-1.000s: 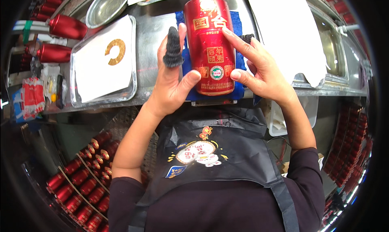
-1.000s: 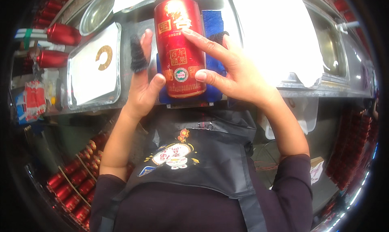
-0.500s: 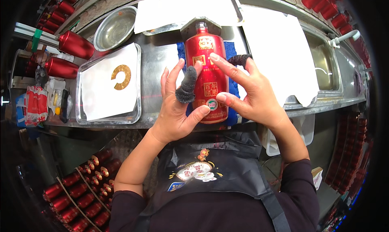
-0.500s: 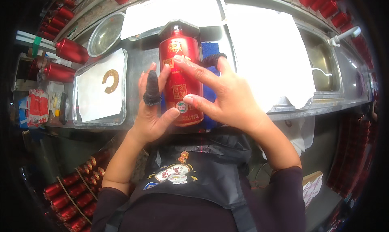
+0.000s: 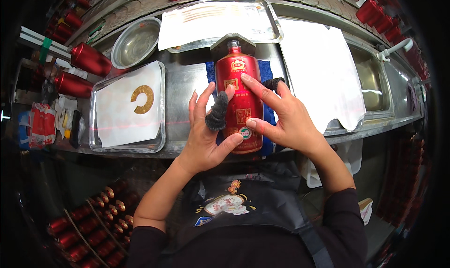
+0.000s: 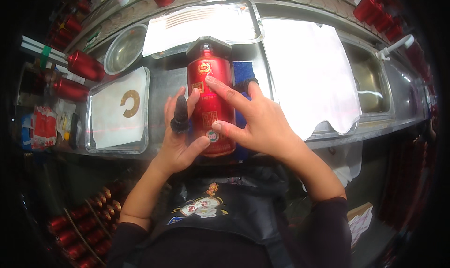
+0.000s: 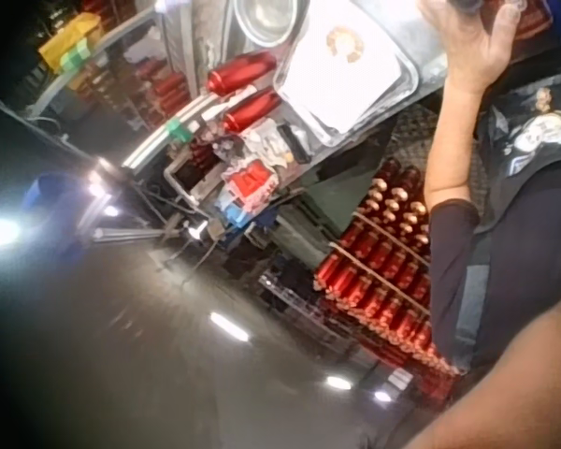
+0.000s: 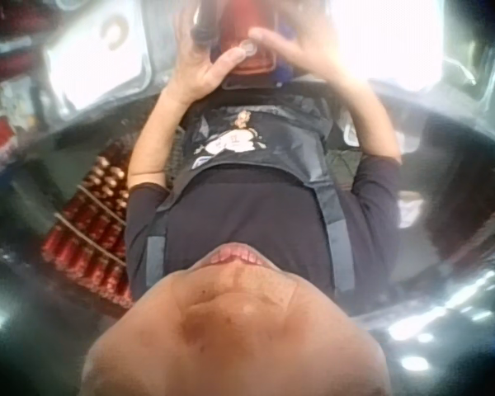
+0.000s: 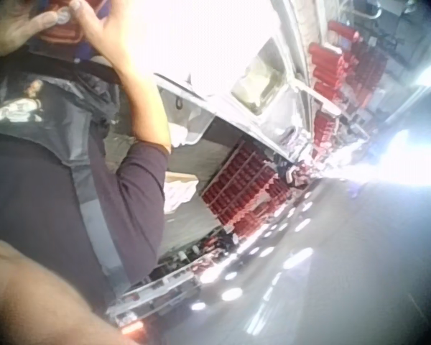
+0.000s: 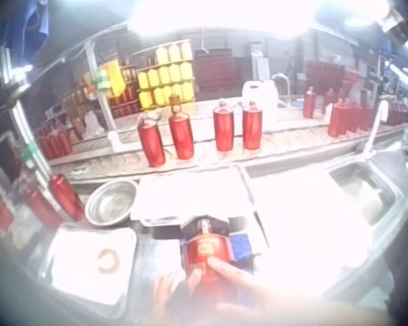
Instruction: The person applies gold decorative stickers to the necks of red cylindrical bottles, then wipes the bottles with a blue cloth and secures a rubber band around the base. The process is repeated for multiple bottles.
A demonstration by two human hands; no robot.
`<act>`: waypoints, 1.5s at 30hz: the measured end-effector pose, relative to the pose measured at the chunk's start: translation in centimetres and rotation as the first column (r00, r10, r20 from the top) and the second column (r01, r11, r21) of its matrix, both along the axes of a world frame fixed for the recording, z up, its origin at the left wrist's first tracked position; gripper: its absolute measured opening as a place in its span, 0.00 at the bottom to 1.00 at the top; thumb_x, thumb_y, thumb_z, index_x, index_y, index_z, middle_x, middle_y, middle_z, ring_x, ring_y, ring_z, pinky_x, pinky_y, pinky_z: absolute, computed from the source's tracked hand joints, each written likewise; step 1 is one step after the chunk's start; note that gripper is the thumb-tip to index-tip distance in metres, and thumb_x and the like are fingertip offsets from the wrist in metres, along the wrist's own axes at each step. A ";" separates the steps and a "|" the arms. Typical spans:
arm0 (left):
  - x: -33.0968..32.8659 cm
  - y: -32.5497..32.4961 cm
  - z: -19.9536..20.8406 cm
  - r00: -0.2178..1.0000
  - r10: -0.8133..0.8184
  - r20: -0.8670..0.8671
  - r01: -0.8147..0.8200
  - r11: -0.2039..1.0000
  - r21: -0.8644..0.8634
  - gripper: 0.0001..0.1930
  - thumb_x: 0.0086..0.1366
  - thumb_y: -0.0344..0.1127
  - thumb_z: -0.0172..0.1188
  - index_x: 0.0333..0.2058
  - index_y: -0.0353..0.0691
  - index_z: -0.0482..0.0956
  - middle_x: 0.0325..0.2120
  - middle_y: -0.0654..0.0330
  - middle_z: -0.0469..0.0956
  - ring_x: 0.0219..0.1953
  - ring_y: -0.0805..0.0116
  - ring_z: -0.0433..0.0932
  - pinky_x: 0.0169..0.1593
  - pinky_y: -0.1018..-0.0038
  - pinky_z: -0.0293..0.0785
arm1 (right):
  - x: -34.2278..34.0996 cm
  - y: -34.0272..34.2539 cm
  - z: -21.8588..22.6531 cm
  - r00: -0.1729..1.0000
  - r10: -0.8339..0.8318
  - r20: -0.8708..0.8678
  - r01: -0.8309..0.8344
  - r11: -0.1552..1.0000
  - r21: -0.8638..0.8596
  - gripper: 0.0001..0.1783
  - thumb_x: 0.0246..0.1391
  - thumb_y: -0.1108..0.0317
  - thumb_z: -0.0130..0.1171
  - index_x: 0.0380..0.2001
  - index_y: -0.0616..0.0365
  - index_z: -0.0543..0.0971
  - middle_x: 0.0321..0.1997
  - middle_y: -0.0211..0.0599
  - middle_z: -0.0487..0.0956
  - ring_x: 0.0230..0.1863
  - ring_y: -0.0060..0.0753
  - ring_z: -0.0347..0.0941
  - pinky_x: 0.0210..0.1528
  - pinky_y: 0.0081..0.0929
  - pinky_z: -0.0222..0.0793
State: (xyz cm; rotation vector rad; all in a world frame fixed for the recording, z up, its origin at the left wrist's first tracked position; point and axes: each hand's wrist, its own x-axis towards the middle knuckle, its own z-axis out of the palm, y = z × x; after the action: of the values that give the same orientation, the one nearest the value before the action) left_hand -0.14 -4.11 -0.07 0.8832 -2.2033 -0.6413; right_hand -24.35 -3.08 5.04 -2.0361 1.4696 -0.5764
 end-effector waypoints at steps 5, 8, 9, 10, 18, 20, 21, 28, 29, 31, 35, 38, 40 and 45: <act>-0.2 -0.2 -0.5 0.998 -0.012 -0.056 0.011 1.000 -0.028 0.40 0.66 0.52 0.62 0.71 0.43 0.58 0.72 0.54 0.60 0.75 0.45 0.47 0.72 0.39 0.34 | -0.5 0.4 -1.3 0.999 -0.033 -0.019 0.033 0.999 -0.033 0.46 0.53 0.46 0.67 0.74 0.33 0.62 0.32 0.43 0.65 0.31 0.46 0.66 0.37 0.38 0.65; -0.1 -0.2 -0.9 0.999 -0.017 -0.050 0.017 1.000 -0.009 0.44 0.66 0.54 0.62 0.73 0.41 0.54 0.72 0.54 0.58 0.75 0.45 0.47 0.72 0.42 0.35 | -0.7 0.0 -2.8 0.995 -0.049 0.086 0.060 0.989 -0.132 0.47 0.53 0.45 0.67 0.74 0.38 0.62 0.35 0.43 0.71 0.25 0.33 0.65 0.30 0.27 0.63; 0.0 -0.2 -1.0 0.999 -0.018 -0.047 0.018 1.000 0.007 0.45 0.66 0.54 0.62 0.73 0.41 0.52 0.73 0.53 0.57 0.75 0.45 0.47 0.73 0.44 0.36 | -1.0 -0.3 -3.2 0.973 -0.060 0.225 0.094 0.985 -0.143 0.45 0.55 0.45 0.66 0.73 0.41 0.63 0.36 0.41 0.72 0.23 0.29 0.64 0.28 0.24 0.62; 0.1 -0.1 -1.2 0.998 -0.020 -0.056 0.021 0.999 0.027 0.46 0.66 0.54 0.62 0.73 0.41 0.51 0.73 0.53 0.55 0.75 0.45 0.46 0.73 0.45 0.36 | -1.4 -1.0 -3.4 0.943 -0.076 0.324 0.119 0.987 -0.113 0.42 0.56 0.46 0.65 0.72 0.44 0.66 0.36 0.39 0.74 0.21 0.25 0.63 0.26 0.20 0.61; 0.4 2.0 -2.1 0.945 0.013 -0.327 0.114 0.923 0.368 0.56 0.62 0.47 0.70 0.73 0.29 0.38 0.74 0.39 0.46 0.76 0.51 0.47 0.75 0.60 0.45 | -6.0 -0.7 -3.6 0.277 -0.641 0.716 0.323 0.764 0.559 0.21 0.57 0.68 0.61 0.53 0.61 0.75 0.40 0.38 0.78 0.42 0.29 0.78 0.40 0.24 0.78; 0.2 2.0 -2.3 0.919 0.017 -0.395 0.177 0.876 0.449 0.56 0.62 0.46 0.70 0.73 0.29 0.38 0.73 0.39 0.47 0.75 0.52 0.49 0.75 0.60 0.45 | -4.2 2.5 -4.4 0.595 -0.297 0.747 0.283 0.947 0.151 0.33 0.53 0.77 0.64 0.62 0.60 0.65 0.42 0.38 0.77 0.42 0.27 0.78 0.43 0.23 0.79; 0.1 2.0 -2.3 0.916 0.017 -0.401 0.186 0.868 0.460 0.56 0.63 0.44 0.70 0.73 0.28 0.37 0.73 0.40 0.48 0.75 0.52 0.52 0.75 0.61 0.45 | -3.5 4.3 -4.1 0.723 -0.305 0.619 0.275 0.950 0.146 0.29 0.52 0.78 0.65 0.57 0.61 0.68 0.43 0.36 0.77 0.42 0.25 0.77 0.42 0.26 0.79; 0.0 2.3 -2.0 0.931 0.040 -0.363 0.145 0.871 0.469 0.57 0.61 0.44 0.72 0.73 0.28 0.38 0.73 0.40 0.49 0.74 0.53 0.53 0.75 0.60 0.45 | 2.3 -6.2 2.2 0.956 0.293 0.010 -0.197 0.667 -0.718 0.15 0.46 0.73 0.67 0.38 0.59 0.77 0.32 0.43 0.79 0.35 0.49 0.79 0.37 0.39 0.76; 0.0 2.4 -2.0 0.915 0.056 -0.399 0.179 0.831 0.527 0.57 0.60 0.44 0.72 0.74 0.29 0.38 0.74 0.41 0.48 0.75 0.52 0.52 0.75 0.60 0.45 | 1.9 -8.7 3.6 0.983 0.179 0.026 -0.113 0.718 -0.687 0.14 0.49 0.73 0.67 0.41 0.59 0.78 0.33 0.43 0.80 0.34 0.46 0.80 0.37 0.36 0.77; 0.0 2.5 -1.8 0.963 0.033 -0.268 0.089 0.897 0.432 0.58 0.60 0.44 0.72 0.74 0.30 0.37 0.74 0.40 0.47 0.75 0.52 0.52 0.75 0.60 0.44 | 1.6 -10.1 4.5 0.984 0.177 -0.009 -0.133 0.704 -0.698 0.13 0.53 0.73 0.67 0.43 0.60 0.80 0.34 0.42 0.81 0.34 0.41 0.81 0.37 0.31 0.77; 0.0 2.7 -1.9 0.954 0.031 -0.299 0.088 0.922 0.378 0.57 0.61 0.40 0.71 0.74 0.31 0.36 0.74 0.40 0.47 0.75 0.51 0.52 0.75 0.60 0.45 | 2.0 -7.4 4.2 0.835 0.547 0.058 -0.466 0.760 -0.452 0.16 0.48 0.75 0.69 0.42 0.60 0.80 0.31 0.42 0.81 0.35 0.44 0.82 0.39 0.34 0.78; -0.3 2.2 -2.0 0.902 0.038 -0.430 0.194 0.854 0.482 0.57 0.60 0.41 0.72 0.74 0.30 0.37 0.73 0.40 0.49 0.75 0.52 0.53 0.75 0.61 0.47 | 3.3 -8.0 2.6 0.902 0.428 -0.058 -0.379 0.720 -0.581 0.14 0.47 0.75 0.69 0.39 0.60 0.78 0.31 0.42 0.80 0.33 0.44 0.80 0.38 0.34 0.77; -0.2 2.3 -1.9 0.944 0.027 -0.330 0.123 0.896 0.427 0.57 0.61 0.43 0.71 0.73 0.29 0.37 0.73 0.41 0.50 0.74 0.52 0.53 0.74 0.61 0.48 | 2.1 -9.8 3.1 0.979 0.083 0.184 0.024 0.855 -0.517 0.11 0.53 0.73 0.67 0.39 0.61 0.78 0.31 0.40 0.81 0.32 0.33 0.80 0.36 0.28 0.76; -0.2 2.6 -2.1 0.929 0.089 -0.360 0.077 0.903 0.423 0.53 0.63 0.46 0.69 0.73 0.27 0.42 0.72 0.39 0.52 0.74 0.52 0.53 0.74 0.60 0.48 | 2.2 -3.9 2.2 0.937 0.208 0.280 0.007 0.793 -0.610 0.13 0.51 0.73 0.72 0.40 0.57 0.80 0.34 0.38 0.82 0.34 0.36 0.83 0.38 0.25 0.78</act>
State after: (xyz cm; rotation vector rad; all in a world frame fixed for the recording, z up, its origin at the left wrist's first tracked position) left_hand -0.36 -1.54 -2.16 0.8929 -1.7399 -1.2215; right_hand -22.12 -6.95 7.19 -2.3014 1.0332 -1.4206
